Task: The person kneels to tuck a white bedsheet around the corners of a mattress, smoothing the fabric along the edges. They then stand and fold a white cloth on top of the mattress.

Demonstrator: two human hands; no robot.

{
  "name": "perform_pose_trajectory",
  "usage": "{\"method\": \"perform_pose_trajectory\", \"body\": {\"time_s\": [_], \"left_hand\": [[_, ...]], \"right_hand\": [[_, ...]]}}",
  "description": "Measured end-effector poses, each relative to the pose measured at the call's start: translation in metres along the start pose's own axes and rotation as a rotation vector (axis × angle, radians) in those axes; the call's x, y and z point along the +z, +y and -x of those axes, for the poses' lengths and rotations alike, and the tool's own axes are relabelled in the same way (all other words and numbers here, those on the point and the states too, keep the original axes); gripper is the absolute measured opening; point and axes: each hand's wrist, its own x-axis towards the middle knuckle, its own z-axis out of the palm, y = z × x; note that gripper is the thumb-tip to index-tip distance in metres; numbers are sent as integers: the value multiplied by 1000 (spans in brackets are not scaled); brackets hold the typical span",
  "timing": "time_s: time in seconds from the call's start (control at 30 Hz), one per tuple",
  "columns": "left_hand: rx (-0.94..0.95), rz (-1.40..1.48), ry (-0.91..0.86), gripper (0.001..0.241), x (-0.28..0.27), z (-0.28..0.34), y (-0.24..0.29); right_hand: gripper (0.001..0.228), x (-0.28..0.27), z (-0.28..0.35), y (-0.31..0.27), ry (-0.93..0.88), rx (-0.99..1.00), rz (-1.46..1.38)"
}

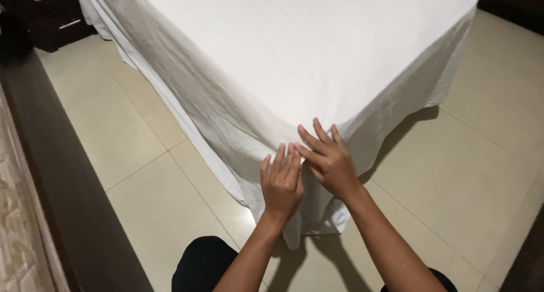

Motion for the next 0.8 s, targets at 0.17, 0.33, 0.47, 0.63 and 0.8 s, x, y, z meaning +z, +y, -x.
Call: {"method": "perform_pose_trajectory", "body": {"time_s": [0.17,0.33,0.47,0.63,0.8], "left_hand": [[-21,4,-15,42,6,10,-6],[-145,61,-43,54,11,23,-9],[-191,61,-54,50,13,36,-10],[-192,28,-34,48,0,36,-1],[-237,137,-40,48,14,51,-6]], "right_hand": [[36,5,4,1,58,-21,7],[32,7,7,-4,93,-11,0],[28,5,6,-12,81,24,-18],[22,-3,5,-16,51,46,-27],[37,-16,-1,-17,-98,68,-12]]}}
